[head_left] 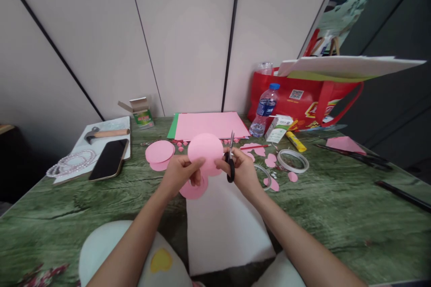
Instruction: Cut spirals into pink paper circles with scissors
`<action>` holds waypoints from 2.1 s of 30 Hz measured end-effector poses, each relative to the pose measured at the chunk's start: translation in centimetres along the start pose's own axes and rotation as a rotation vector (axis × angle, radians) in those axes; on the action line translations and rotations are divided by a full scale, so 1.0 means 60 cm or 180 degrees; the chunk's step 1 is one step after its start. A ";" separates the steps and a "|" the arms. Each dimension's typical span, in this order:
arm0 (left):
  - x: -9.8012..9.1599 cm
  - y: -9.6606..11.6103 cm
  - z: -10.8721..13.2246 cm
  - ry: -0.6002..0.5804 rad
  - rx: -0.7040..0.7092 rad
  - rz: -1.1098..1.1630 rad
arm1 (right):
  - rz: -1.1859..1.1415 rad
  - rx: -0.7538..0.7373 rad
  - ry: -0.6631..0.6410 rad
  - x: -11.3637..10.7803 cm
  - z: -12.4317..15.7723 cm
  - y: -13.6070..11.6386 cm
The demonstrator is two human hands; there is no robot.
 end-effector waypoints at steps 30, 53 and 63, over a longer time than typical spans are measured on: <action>0.004 0.026 0.007 0.0564 0.0322 -0.0299 | -0.0130 0.0357 -0.1204 0.050 0.030 0.006; 0.010 0.040 0.012 0.0624 0.0273 -0.0343 | -0.0203 0.0210 -0.1055 0.056 0.035 0.008; 0.014 0.037 0.015 0.0445 0.0240 -0.0232 | -0.0119 0.0182 -0.0978 0.052 0.037 0.002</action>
Point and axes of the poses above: each hand's wrist, its own z-axis away from the middle knuckle, its own x-axis out of the palm, y = z × x, the point moved 4 cm from there along -z, towards the middle knuckle, and after that the axes turned 6 degrees about x, right-handed, at the moved point
